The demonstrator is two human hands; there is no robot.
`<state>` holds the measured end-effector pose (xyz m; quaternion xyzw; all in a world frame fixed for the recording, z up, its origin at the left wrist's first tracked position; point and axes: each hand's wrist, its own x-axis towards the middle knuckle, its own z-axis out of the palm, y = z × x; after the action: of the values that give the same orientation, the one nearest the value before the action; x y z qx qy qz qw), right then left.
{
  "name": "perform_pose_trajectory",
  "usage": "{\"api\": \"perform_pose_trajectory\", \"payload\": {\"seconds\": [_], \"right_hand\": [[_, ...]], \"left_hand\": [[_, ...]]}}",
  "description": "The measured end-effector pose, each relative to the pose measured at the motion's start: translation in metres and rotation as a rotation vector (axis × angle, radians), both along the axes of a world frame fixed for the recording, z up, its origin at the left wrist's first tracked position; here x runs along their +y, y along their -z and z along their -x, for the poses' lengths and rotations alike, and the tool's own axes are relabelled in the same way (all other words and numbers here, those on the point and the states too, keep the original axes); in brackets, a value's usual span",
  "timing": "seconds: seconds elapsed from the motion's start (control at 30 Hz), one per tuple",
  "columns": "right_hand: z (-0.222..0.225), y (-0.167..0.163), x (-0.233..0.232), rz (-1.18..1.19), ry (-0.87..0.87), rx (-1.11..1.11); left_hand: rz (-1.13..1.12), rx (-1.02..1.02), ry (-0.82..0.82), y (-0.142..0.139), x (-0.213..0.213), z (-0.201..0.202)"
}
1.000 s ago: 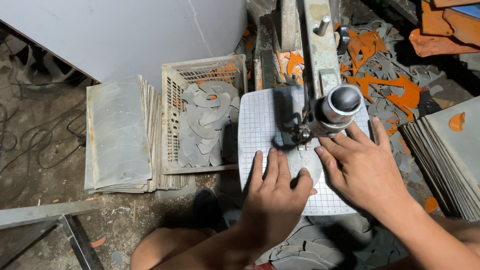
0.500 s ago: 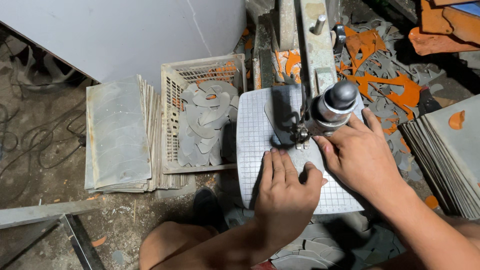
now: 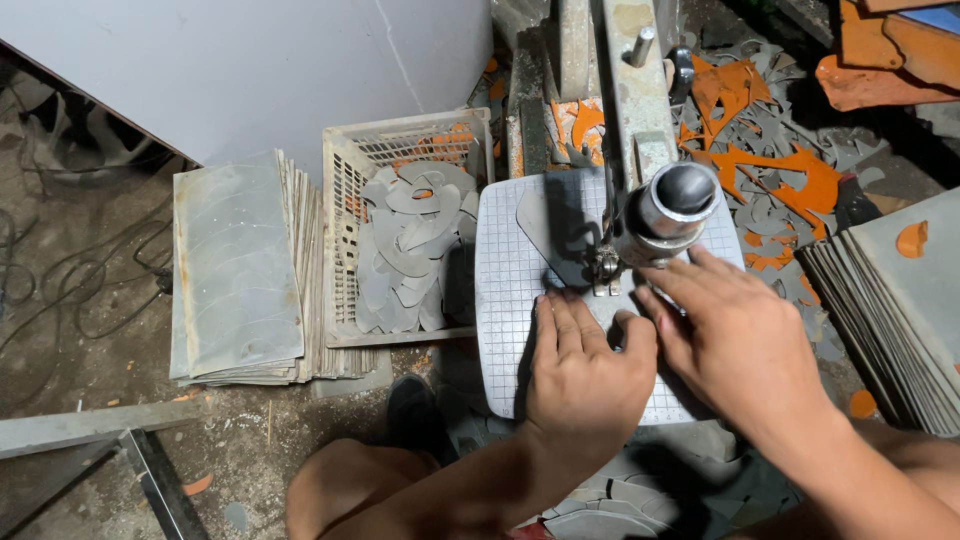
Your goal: The person repeatedly places gray rubber pieces under a vertical cutting machine, guides them through the blade, and deposits the cut pieces into a nearby basket. The process is continuous and repetitive throughout the clip.
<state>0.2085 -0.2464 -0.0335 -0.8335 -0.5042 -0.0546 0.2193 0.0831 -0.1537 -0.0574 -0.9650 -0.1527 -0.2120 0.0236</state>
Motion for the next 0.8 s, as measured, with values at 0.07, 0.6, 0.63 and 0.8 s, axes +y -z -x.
{"api": "perform_pose_trajectory", "payload": {"seconds": [0.07, 0.6, 0.63, 0.8], "right_hand": [[0.014, -0.002, -0.008, -0.019, -0.026, -0.045], [0.028, 0.004, 0.000, -0.098, -0.007, -0.083], [0.026, 0.005, 0.000, -0.110, -0.009, -0.079], [0.022, 0.006, 0.000, -0.108, -0.015, -0.025]], "left_hand": [[0.039, 0.076, 0.051, -0.004, 0.006, 0.002], [0.322, 0.048, 0.443, 0.008, 0.122, -0.004], [0.304, 0.047, 0.436, 0.008, 0.122, -0.005], [0.272, 0.061, 0.389, 0.009, 0.116, -0.001]]}}
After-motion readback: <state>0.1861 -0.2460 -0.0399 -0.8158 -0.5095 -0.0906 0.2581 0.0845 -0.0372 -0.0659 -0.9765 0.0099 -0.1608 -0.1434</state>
